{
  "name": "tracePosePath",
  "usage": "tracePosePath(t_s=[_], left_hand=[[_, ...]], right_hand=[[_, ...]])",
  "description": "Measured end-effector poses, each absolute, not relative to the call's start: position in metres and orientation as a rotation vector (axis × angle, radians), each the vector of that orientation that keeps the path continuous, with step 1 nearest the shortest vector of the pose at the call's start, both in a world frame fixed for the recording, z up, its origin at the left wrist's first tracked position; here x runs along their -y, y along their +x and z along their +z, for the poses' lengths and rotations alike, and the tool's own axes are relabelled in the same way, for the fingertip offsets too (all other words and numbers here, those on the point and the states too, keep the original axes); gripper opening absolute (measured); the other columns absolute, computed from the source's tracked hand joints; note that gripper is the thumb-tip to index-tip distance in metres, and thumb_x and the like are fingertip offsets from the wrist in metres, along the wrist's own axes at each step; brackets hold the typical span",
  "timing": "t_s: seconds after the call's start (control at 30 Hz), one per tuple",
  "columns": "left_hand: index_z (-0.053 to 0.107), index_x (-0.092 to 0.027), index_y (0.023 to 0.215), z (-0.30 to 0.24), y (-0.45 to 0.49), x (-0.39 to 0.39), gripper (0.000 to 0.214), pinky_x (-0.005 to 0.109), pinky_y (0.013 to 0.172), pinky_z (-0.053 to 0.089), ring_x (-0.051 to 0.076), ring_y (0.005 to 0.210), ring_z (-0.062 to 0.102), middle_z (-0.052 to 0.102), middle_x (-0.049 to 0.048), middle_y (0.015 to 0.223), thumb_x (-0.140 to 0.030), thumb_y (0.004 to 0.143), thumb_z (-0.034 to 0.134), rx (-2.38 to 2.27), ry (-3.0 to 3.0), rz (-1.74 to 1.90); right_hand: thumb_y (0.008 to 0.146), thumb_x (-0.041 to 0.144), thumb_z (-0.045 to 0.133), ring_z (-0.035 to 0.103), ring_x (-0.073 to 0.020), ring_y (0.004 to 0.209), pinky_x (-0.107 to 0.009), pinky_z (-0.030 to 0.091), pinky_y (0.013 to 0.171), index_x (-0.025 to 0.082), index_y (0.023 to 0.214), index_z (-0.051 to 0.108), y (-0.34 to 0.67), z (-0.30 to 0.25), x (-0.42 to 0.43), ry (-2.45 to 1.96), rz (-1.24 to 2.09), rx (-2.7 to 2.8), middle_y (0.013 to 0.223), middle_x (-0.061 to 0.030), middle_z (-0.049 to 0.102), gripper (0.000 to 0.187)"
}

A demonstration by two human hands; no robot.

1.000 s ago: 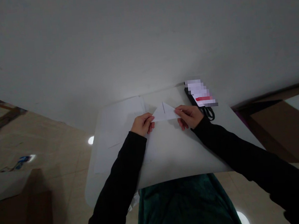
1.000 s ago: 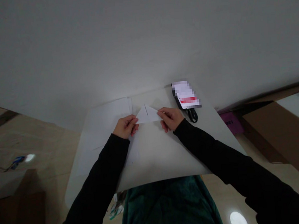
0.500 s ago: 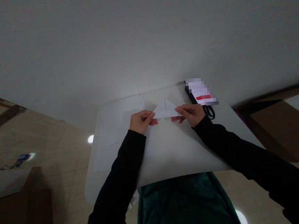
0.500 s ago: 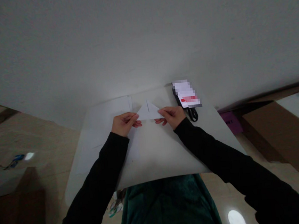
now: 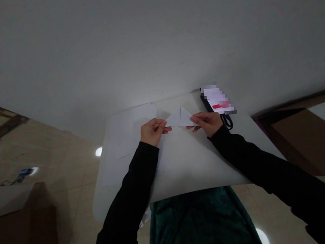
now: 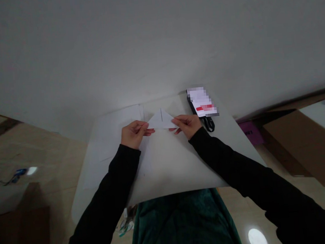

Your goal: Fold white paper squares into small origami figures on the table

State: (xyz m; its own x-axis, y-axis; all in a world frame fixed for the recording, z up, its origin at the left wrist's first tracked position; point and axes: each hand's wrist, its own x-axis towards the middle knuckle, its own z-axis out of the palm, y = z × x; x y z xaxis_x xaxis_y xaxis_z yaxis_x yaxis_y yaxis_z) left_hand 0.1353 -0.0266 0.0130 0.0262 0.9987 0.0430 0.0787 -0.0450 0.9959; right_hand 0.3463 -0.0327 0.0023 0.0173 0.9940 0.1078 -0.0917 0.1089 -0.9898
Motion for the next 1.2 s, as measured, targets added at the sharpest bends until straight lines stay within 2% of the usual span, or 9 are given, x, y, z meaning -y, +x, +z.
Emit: tracePosePath(t_s=[0.17,0.27,0.33,0.4,0.43,0.6,0.77,0.97,1.2], left_hand=[[0.056,-0.013,0.081,0.025,0.135,0.032,0.035,0.026,0.053,0.056,0.017,0.058,0.068,0.066,0.0035,0.064,-0.046,0.075,0.064,-1.146,1.361,1.272],[0.050,-0.018,0.116,0.029,0.138,0.036,0.053,0.025,0.056,0.055,0.020,0.083,0.068,0.068,0.0095,0.099,-0.055,0.078,0.058,-1.050,1.427,1.275],[0.029,-0.027,0.136,0.027,0.143,0.038,0.070,0.028,0.064,0.056,0.022,0.102,0.063,0.058,0.0131,0.125,-0.063,0.080,0.050,-0.982,1.445,1.277],[0.014,-0.031,0.141,0.024,0.150,0.041,0.077,0.032,0.075,0.055,0.023,0.110,0.059,0.048,0.0152,0.137,-0.069,0.081,0.043,-0.911,1.449,1.287],[0.013,-0.031,0.140,0.022,0.153,0.043,0.078,0.035,0.080,0.054,0.023,0.111,0.059,0.046,0.0158,0.138,-0.070,0.080,0.043,-0.865,1.455,1.276],[0.029,-0.022,0.126,0.014,0.160,0.045,0.065,0.040,0.093,0.047,0.023,0.108,0.061,0.058,0.0154,0.120,-0.057,0.080,0.058,-0.658,1.500,1.099],[0.030,-0.022,0.124,0.009,0.157,0.041,0.061,0.035,0.084,0.051,0.019,0.095,0.063,0.062,0.0090,0.103,-0.055,0.081,0.057,-0.751,1.425,1.160],[0.028,-0.025,0.128,0.012,0.157,0.043,0.066,0.029,0.066,0.054,0.013,0.076,0.060,0.056,0.0034,0.095,-0.059,0.079,0.056,-0.818,1.306,1.084],[0.032,-0.023,0.131,0.016,0.156,0.044,0.076,0.025,0.064,0.050,0.014,0.076,0.058,0.055,0.0034,0.091,-0.060,0.073,0.063,-0.807,1.406,0.956]], right_hand=[[0.064,0.041,0.077,0.069,-0.0178,0.056,-0.024,0.054,0.042,0.014,0.078,0.071,0.342,0.010,0.038,-0.967,1.521,1.011,0.067,-0.0082,0.072,0.031],[0.061,0.035,0.080,0.067,-0.0168,0.052,-0.021,0.050,0.037,0.014,0.077,0.070,0.337,0.011,0.042,-0.968,1.765,0.813,0.068,-0.0094,0.072,0.029],[0.064,0.031,0.078,0.066,-0.0153,0.050,-0.020,0.050,0.036,0.014,0.077,0.070,0.333,0.011,0.044,-0.984,1.837,0.712,0.067,-0.0086,0.072,0.023],[0.068,0.028,0.075,0.066,-0.0138,0.050,-0.019,0.050,0.037,0.015,0.079,0.069,0.329,0.009,0.046,-0.980,1.879,0.653,0.067,-0.0072,0.072,0.018],[0.069,0.027,0.075,0.066,-0.0131,0.050,-0.018,0.050,0.038,0.015,0.082,0.069,0.327,0.007,0.047,-0.972,1.892,0.631,0.067,-0.0062,0.072,0.019],[0.068,0.031,0.076,0.065,-0.0117,0.050,-0.017,0.049,0.040,0.017,0.094,0.061,0.321,-0.002,0.052,-0.928,1.919,0.677,0.063,-0.0009,0.070,0.033],[0.074,0.051,0.067,0.063,-0.0155,0.048,-0.023,0.047,0.037,0.021,0.109,0.048,0.322,0.002,0.057,-0.932,1.760,1.030,0.062,0.0021,0.066,0.050],[0.081,0.045,0.061,0.052,-0.0089,0.059,-0.019,0.041,0.047,0.021,0.101,0.057,0.330,0.016,0.063,-1.086,0.978,1.616,0.071,0.0022,0.055,0.032],[0.075,0.044,0.068,0.048,-0.0087,0.059,-0.020,0.042,0.050,0.021,0.095,0.059,0.328,0.009,0.063,-1.005,1.119,1.667,0.068,0.0042,0.049,0.031]])
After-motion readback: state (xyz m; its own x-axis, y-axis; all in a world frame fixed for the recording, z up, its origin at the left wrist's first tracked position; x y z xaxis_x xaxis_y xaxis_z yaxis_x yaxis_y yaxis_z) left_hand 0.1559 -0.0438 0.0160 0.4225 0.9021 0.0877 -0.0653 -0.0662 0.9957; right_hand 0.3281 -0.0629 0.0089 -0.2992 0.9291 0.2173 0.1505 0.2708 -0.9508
